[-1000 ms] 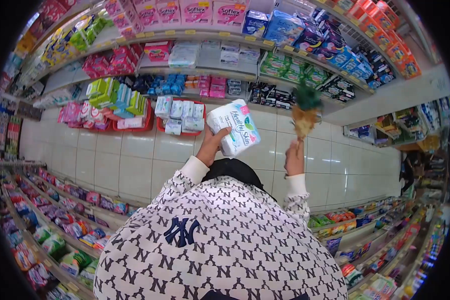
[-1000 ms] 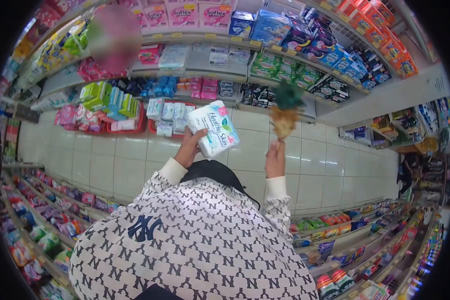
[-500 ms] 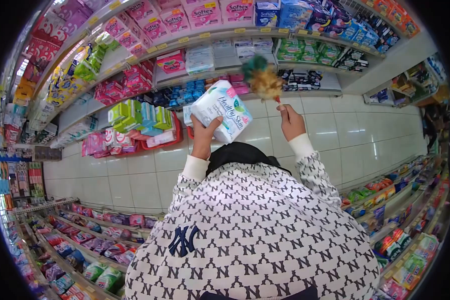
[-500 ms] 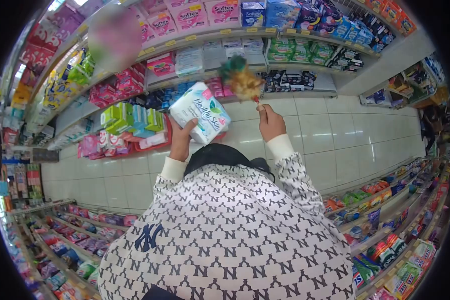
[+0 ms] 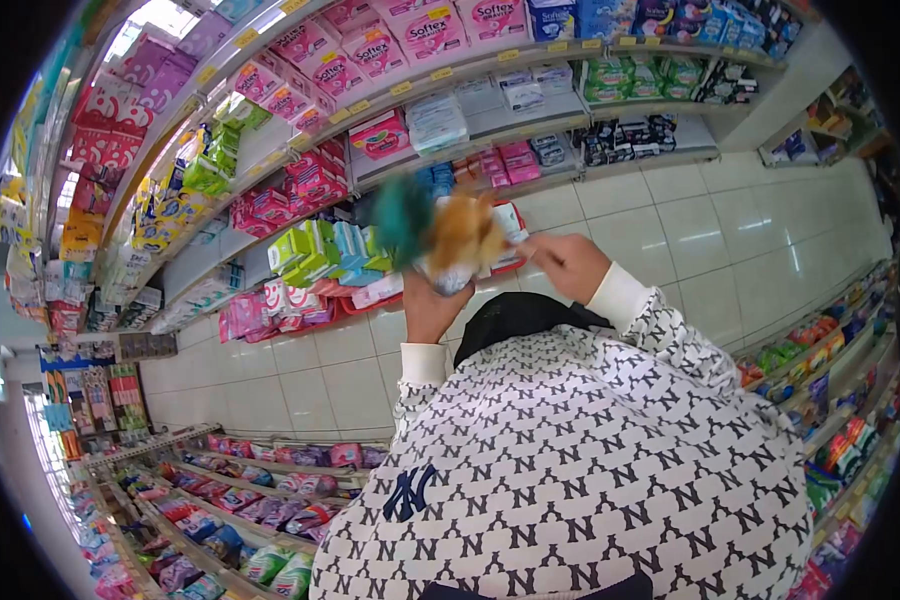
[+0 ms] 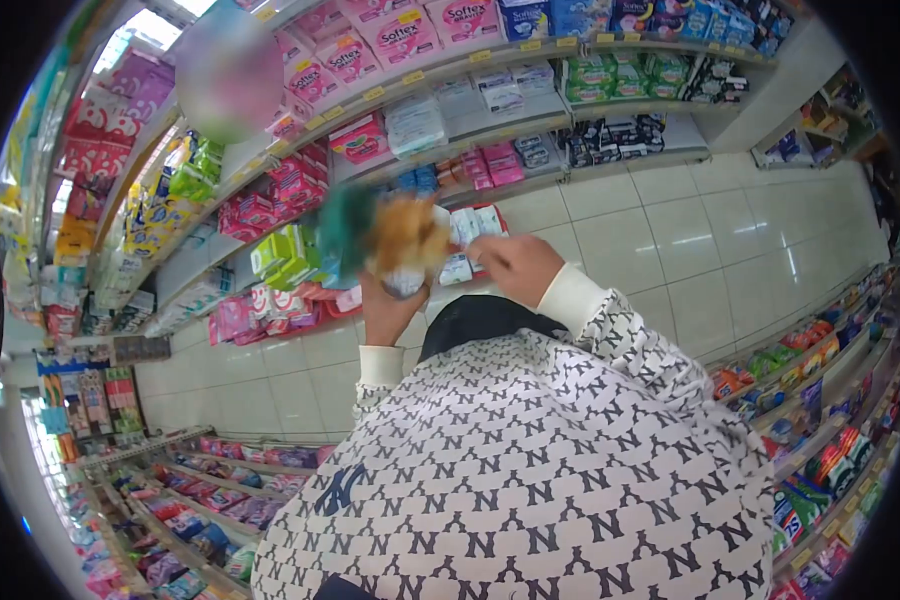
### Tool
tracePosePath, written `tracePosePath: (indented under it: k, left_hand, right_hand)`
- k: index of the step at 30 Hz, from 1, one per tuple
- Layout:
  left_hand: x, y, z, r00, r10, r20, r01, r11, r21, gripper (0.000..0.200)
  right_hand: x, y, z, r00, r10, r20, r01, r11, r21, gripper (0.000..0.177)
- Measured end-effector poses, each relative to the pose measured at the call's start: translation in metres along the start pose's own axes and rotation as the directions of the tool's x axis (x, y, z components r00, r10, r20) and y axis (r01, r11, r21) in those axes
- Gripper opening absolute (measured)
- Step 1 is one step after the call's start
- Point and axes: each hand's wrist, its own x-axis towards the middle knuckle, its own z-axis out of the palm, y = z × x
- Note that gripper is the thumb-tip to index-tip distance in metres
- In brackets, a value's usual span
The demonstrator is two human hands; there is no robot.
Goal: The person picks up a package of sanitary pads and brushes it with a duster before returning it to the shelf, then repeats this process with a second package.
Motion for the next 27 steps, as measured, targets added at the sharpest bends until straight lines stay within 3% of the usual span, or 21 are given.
tracePosePath:
  k: [1,3,4,7,10,11,12,14,15,18,21,23,24,25,27]
  left_hand:
    - [0.006,-0.004,0.001,0.898,0.414,0.146,-0.433,0.781,0.451,0.091]
    - [-0.004,0.001,-0.006,0.986,0.167,0.016,-0.167,0.969,0.18,0.092]
    - [-0.011,0.002,-0.009,1.0,0.018,-0.02,-0.017,1.0,0.026,0.093]
    - [-0.021,-0.016,-0.01,1.0,0.022,-0.013,-0.022,0.998,-0.052,0.095]
    - [-0.027,-0.011,-0.013,1.0,-0.012,-0.023,0.011,0.999,-0.049,0.096]
    - [-0.024,-0.003,-0.016,1.0,0.01,-0.027,-0.01,1.0,-0.018,0.094]
    - [-0.023,-0.008,-0.014,0.991,0.132,-0.026,-0.128,0.986,0.106,0.093]
    - [-0.022,-0.011,-0.016,0.992,0.124,0.017,-0.126,0.984,0.124,0.089]
    - [-0.02,-0.018,-0.012,0.988,0.153,0.013,-0.154,0.988,0.035,0.088]
    - [-0.013,-0.02,-0.016,0.93,0.339,0.145,-0.356,0.928,0.111,0.086]
    - [-0.007,-0.008,-0.023,0.888,0.319,0.331,-0.406,0.882,0.24,0.089]
    - [-0.004,-0.009,-0.024,0.867,0.271,0.418,-0.415,0.858,0.304,0.09]
    - [0.001,-0.005,-0.027,0.84,0.32,0.439,-0.467,0.837,0.284,0.09]
    - [0.008,0.004,-0.032,0.809,0.367,0.459,-0.518,0.814,0.263,0.089]
    - [0.013,0.01,-0.035,0.76,0.43,0.488,-0.582,0.784,0.215,0.09]
  right_hand:
    - [0.001,-0.009,-0.004,0.991,-0.02,0.135,0.041,0.987,-0.153,0.022]
    - [0.013,0.064,0.013,0.993,0.115,0.032,-0.11,0.986,-0.127,0.02]
    - [0.015,0.091,0.017,0.983,0.183,-0.013,-0.183,0.977,-0.109,0.02]
    - [0.021,0.078,-0.01,0.92,0.371,-0.128,-0.39,0.902,-0.186,0.021]
    - [0.001,0.042,0.014,0.981,0.194,0.005,-0.194,0.978,0.075,0.023]
    - [-0.003,0.005,0.006,0.953,0.263,0.15,-0.253,0.964,-0.083,0.023]
    - [-0.003,0.025,0.017,0.955,0.281,0.098,-0.271,0.957,-0.103,0.023]
    - [-0.005,0.094,0.039,0.95,0.312,0.001,-0.309,0.94,-0.143,0.023]
    - [0.0,0.11,0.028,0.914,0.405,0.015,-0.382,0.873,-0.301,0.024]
    - [0.011,0.112,0.01,0.925,0.379,-0.015,-0.379,0.921,-0.086,0.022]
    - [0.027,0.074,0.007,0.965,0.223,0.135,-0.24,0.963,0.122,0.023]
    - [0.043,0.08,0.02,0.942,0.113,0.317,-0.154,0.982,0.107,0.024]
    - [0.052,0.082,0.027,0.914,0.062,0.4,-0.114,0.988,0.108,0.024]
    - [0.061,0.062,0.02,0.867,0.15,0.476,-0.142,0.988,-0.053,0.025]
    - [0.085,0.062,0.014,0.832,0.408,0.376,-0.184,0.843,-0.506,0.024]
